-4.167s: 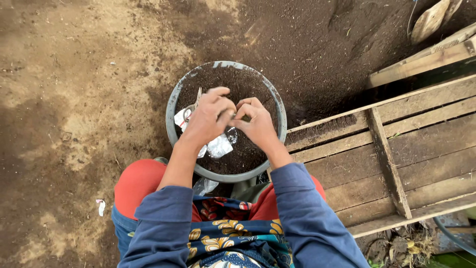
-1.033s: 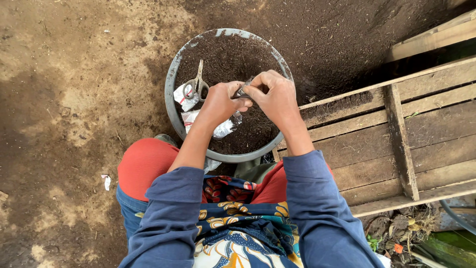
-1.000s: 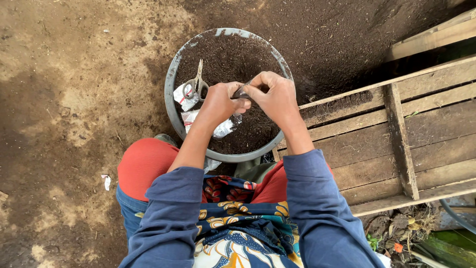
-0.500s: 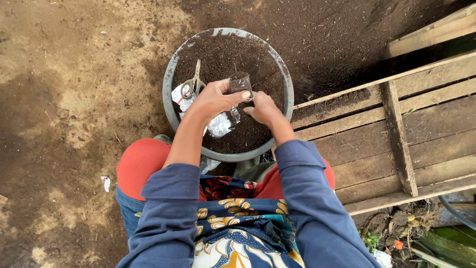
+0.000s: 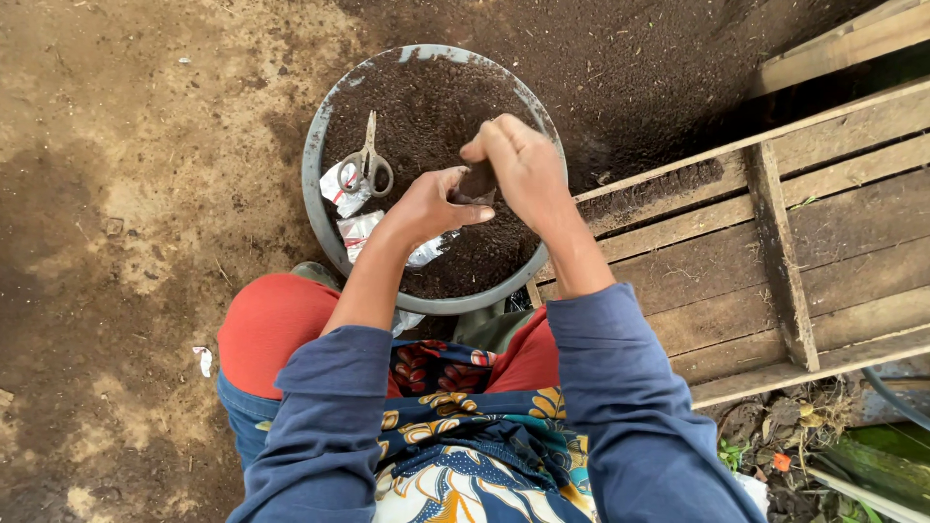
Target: The person sits on the ground and repeatedly scoops soil from a bucket, wraps small amounts in plastic, and places the wrapped bundles into a wooden crate. The person uses scissors to cut the plastic and continues the process throughout the clip.
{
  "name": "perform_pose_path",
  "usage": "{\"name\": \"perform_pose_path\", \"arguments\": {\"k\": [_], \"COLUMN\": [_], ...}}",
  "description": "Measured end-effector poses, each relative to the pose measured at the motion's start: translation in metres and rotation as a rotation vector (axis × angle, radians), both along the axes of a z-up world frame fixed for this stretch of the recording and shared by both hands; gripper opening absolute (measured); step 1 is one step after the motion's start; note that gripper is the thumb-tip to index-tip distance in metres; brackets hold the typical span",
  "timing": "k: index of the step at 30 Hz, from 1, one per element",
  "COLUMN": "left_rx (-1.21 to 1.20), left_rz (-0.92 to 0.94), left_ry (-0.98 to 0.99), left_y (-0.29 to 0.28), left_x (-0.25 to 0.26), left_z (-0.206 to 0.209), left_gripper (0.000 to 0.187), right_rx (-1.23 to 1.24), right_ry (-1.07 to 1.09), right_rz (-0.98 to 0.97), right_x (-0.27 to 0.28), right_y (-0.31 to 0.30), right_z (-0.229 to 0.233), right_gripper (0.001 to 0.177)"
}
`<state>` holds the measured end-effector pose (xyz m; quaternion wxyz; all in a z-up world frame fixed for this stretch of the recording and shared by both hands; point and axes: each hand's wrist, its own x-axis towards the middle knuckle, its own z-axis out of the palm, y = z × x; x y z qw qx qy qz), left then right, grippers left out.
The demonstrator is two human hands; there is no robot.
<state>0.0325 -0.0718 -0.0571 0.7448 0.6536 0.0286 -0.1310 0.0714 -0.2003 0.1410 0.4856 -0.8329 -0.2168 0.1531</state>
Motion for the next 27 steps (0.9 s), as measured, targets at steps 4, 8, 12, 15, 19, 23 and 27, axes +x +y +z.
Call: {"name": "perform_pose_path", "arguments": {"k": [4,8,12,15,19,23,27], "left_rx": [0.034,0.151,0.107,0.804,1.085,1.19,1.091], "left_rz": [0.02,0.047,0.062,-0.012,0.043,-0.239,-0.38], "left_ry": [-0.009,0.102,0.202,-0.112,-0.597,-0.771,-0.793], "left_y": [-0.005,-0.022,-0.025,-0.043,-0.115,-0.227,-0.335], "left_x": [-0.006,-0.007,-0.005,0.017,0.072,0.134,0.185], "left_z": [0.045,0.078,0.11,0.119,0.101,0.081,0.039], "left_gripper": [0.034,0.046,0.053,0.051,0.038,0.029,0.042], "right_rx": [-0.217,-0.275,-0.276,-0.221,-0.316,-0.683,-0.847], "right_ry": [-0.127,-0.172,-0.197,-0.339,-0.388,-0.502,-0.501], "right_rz": [0.364,0.496,0.325,0.188,-0.103,-0.429,-0.604], "right_x": [0.002,0.017,0.037,0.058,0.11,0.185,0.247], "right_y": [-0.018,-0.045,-0.086,-0.141,-0.264,-0.399,-0.495], "right_z": [0.025,-0.022,-0.056,-0.036,-0.063,-0.12,-0.189], "right_gripper": [0.04,0.053,0.042,0.043,0.039,0.037,0.034]}}
